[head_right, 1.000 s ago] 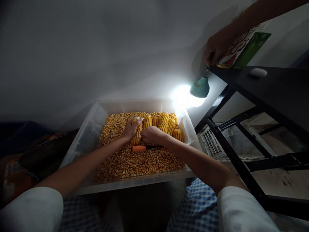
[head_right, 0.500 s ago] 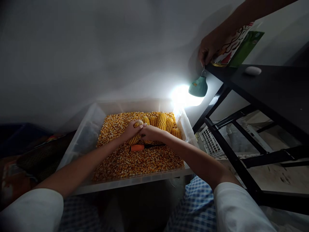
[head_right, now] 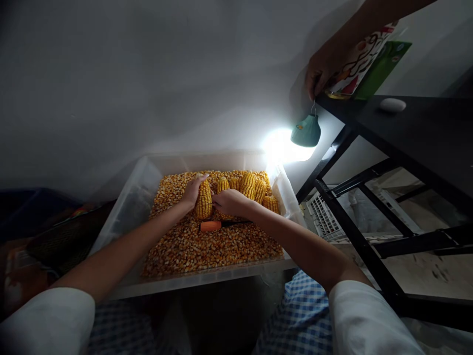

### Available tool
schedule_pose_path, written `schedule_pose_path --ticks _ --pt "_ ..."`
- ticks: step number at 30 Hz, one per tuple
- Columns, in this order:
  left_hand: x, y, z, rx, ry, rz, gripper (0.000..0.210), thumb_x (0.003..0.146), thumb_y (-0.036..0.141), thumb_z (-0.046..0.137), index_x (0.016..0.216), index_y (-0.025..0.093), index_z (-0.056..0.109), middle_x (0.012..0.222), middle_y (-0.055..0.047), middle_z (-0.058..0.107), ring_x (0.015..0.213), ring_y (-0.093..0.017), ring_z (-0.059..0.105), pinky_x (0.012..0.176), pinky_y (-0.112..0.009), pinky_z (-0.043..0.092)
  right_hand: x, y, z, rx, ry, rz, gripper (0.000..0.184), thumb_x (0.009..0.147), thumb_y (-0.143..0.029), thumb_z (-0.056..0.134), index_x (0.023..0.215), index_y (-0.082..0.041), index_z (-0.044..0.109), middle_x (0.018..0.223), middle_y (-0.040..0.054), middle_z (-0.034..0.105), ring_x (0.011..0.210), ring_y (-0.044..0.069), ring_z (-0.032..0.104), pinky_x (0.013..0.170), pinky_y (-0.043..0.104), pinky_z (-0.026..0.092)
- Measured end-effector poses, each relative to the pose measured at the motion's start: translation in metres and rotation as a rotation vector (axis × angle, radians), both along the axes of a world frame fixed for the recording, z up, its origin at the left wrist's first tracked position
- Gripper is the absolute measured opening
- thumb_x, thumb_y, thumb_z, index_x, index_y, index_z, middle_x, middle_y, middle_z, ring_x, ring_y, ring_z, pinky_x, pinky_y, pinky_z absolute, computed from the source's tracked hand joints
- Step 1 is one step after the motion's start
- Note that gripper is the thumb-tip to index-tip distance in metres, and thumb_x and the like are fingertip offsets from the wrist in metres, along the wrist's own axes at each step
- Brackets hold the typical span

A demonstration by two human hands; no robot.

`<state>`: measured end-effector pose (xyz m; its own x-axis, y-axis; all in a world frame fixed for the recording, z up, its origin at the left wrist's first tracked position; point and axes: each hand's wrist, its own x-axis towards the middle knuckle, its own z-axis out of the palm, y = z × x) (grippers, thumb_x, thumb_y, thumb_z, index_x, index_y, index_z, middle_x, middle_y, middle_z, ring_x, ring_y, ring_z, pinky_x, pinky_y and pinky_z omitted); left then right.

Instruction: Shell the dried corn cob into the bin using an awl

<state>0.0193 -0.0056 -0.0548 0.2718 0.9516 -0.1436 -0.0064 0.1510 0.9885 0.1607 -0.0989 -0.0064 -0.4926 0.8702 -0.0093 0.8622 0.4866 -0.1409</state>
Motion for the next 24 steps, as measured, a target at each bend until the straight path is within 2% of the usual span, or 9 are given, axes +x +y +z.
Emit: schedule_pose_path --ticks 9,17,24 --pt "-0.0013 0.004 0.0028 -0.154 -0.113 0.015 0.029 0.067 0.045 0.055 0.069 0.017 0.057 0.043 0.001 0.051 0.046 -0.016 0.055 0.049 -0.027 0.045 -0.0057 -0.0037 0.006 0.041 -0.081 -0.059 0.037 0.093 -0.034 0.027 0.104 -0.016 0.057 0.086 0.0082 0.067 0.067 0.017 0.058 0.058 0.026 0.03" --pt "-0.0026 0.0042 0.0005 -0.107 -0.079 -0.014 0.029 0.069 0.046 0.054 0.071 0.017 0.057 0.047 0.0 0.054 0.047 -0.016 0.056 0.048 -0.027 0.044 -0.0099 -0.005 0.0047 0.027 -0.107 -0.06 0.034 0.094 -0.032 0.028 0.11 -0.015 0.053 0.089 0.0091 0.067 0.069 0.016 0.059 0.059 0.025 0.031" --pt "-0.0034 0.0048 -0.0015 -0.081 -0.059 -0.041 0.03 0.07 0.047 0.053 0.065 0.018 0.055 0.042 0.001 0.05 0.043 -0.016 0.053 0.045 -0.027 0.042 -0.0097 -0.0036 0.0022 0.059 -0.147 -0.014 0.028 0.093 -0.027 0.03 0.103 -0.015 0.054 0.087 0.0083 0.067 0.07 0.017 0.06 0.057 0.025 0.033"
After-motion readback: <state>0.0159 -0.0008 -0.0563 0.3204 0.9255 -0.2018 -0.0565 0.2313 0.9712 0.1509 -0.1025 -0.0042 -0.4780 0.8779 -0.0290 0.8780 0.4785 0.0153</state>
